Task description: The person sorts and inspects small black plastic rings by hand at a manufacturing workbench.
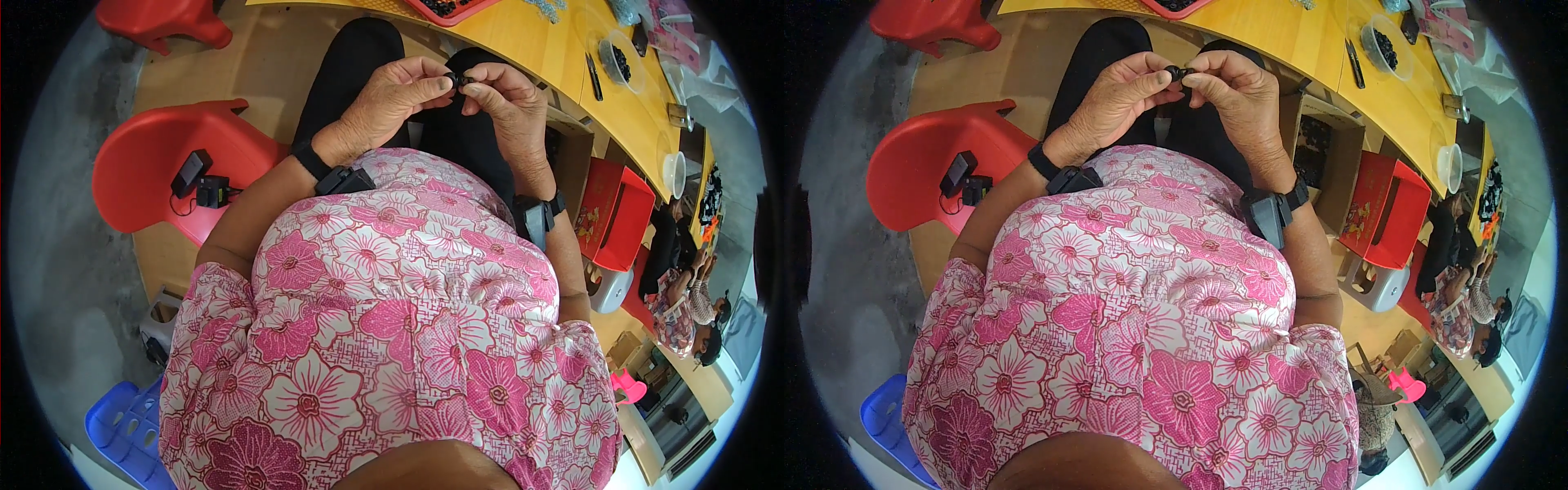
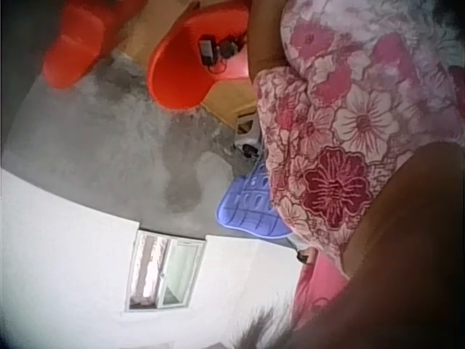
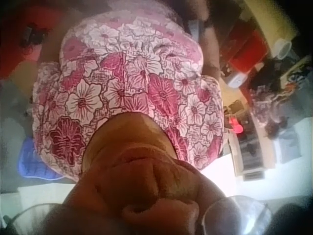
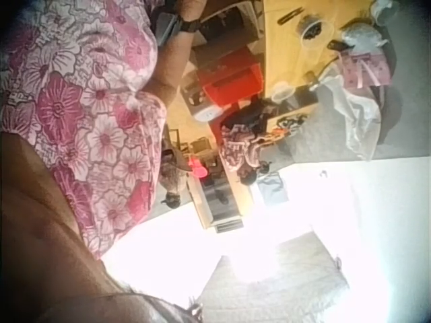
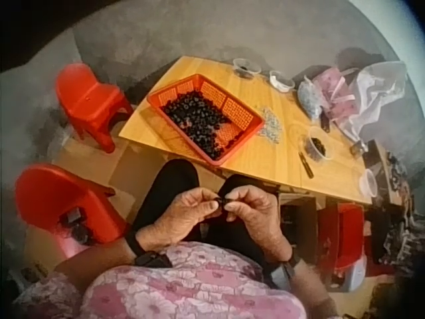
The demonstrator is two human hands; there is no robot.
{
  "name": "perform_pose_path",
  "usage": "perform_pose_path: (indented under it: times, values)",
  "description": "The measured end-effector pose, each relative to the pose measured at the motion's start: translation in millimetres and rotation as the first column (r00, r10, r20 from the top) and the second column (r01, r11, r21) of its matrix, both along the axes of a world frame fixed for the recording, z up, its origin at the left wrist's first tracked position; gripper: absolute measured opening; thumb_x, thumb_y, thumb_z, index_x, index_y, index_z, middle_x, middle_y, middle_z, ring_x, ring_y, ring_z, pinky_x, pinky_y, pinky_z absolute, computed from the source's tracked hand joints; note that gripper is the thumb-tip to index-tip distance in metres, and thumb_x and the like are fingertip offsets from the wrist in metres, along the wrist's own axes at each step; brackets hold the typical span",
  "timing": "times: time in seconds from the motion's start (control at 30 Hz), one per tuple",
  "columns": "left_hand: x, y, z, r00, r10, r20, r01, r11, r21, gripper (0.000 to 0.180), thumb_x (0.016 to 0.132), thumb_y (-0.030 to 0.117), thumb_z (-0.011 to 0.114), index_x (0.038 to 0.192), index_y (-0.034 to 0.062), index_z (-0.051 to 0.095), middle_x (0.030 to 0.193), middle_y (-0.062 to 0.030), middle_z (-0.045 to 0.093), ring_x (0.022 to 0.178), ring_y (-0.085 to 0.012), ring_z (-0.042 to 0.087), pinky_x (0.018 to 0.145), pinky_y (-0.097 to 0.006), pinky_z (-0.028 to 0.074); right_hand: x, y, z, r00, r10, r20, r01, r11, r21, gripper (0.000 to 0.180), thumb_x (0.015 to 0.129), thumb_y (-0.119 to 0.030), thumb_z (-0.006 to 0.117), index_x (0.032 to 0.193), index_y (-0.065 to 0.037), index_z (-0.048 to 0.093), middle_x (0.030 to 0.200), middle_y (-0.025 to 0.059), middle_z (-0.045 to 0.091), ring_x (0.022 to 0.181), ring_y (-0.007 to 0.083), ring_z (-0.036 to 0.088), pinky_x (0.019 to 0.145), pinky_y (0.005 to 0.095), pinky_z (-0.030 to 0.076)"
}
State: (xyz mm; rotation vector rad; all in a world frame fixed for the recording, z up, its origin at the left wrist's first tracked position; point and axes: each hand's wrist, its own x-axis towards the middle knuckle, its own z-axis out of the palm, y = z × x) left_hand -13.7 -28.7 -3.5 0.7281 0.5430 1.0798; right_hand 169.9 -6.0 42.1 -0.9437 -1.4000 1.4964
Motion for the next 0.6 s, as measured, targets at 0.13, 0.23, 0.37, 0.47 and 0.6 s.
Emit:
perform_pose_path:
  times: [0.13, 0.23, 0.37, 0.47, 0.6]
  values:
    - [-0.1, 0.1, -0.5, 1.000, -0.001, 0.006, 0.001, 1.000, 0.001, 0.016, 0.092, 0.016, 0.058, 0.104, 0.0060, 0.059, 0.099, -0.0019, 0.061, 0.093, -0.0118, 0.059, 0.091, -0.031, 0.047, -0.5, -0.8, 0.6, 1.000, -0.003, 0.008, 0.003, 1.000, 0.003, 0.010, 0.083, 0.000, 0.064, 0.093, 0.002, 0.064, 0.079, 0.0043, 0.063, 0.063, 0.0090, 0.058, 0.058, 0.0202, 0.050]
    - [0.0, 0.1, -3.0, 1.000, -0.003, 0.006, 0.003, 1.000, 0.001, 0.015, 0.091, 0.015, 0.058, 0.103, 0.0061, 0.059, 0.099, -0.0019, 0.061, 0.093, -0.0119, 0.059, 0.091, -0.031, 0.047, -1.0, -1.6, 1.7, 1.000, -0.011, 0.024, 0.011, 1.000, 0.001, 0.009, 0.083, 0.000, 0.064, 0.092, 0.002, 0.064, 0.079, 0.0041, 0.063, 0.063, 0.0089, 0.058, 0.058, 0.0200, 0.049]
    - [-0.5, -0.5, -0.4, 1.000, 0.002, -0.016, -0.002, 1.000, -0.012, 0.015, 0.091, 0.016, 0.059, 0.103, 0.0059, 0.059, 0.098, -0.0020, 0.061, 0.093, -0.0121, 0.059, 0.091, -0.031, 0.047, -1.4, -1.2, 0.9, 1.000, -0.003, 0.026, 0.003, 1.000, 0.010, 0.009, 0.083, -0.001, 0.064, 0.092, 0.002, 0.064, 0.079, 0.0039, 0.062, 0.063, 0.0086, 0.058, 0.058, 0.0197, 0.049]
    - [-0.5, 0.0, -0.6, 0.999, 0.004, -0.033, -0.003, 1.000, 0.012, 0.015, 0.091, 0.016, 0.059, 0.103, 0.0057, 0.059, 0.098, -0.0021, 0.061, 0.094, -0.0123, 0.059, 0.091, -0.031, 0.047, -1.5, -1.8, 1.8, 0.999, -0.011, 0.037, 0.011, 1.000, 0.014, 0.009, 0.083, 0.000, 0.064, 0.092, 0.002, 0.064, 0.078, 0.0036, 0.062, 0.063, 0.0085, 0.058, 0.058, 0.0195, 0.048]
    - [-0.6, 0.3, -1.9, 0.998, 0.011, -0.062, -0.010, 1.000, 0.011, 0.015, 0.091, 0.016, 0.059, 0.102, 0.0055, 0.059, 0.098, -0.0022, 0.061, 0.094, -0.0123, 0.059, 0.092, -0.031, 0.047, -0.7, -1.1, -0.9, 1.000, -0.007, 0.025, 0.007, 1.000, 0.000, 0.009, 0.083, 0.000, 0.064, 0.092, 0.002, 0.064, 0.078, 0.0036, 0.062, 0.062, 0.0087, 0.058, 0.058, 0.0198, 0.049]
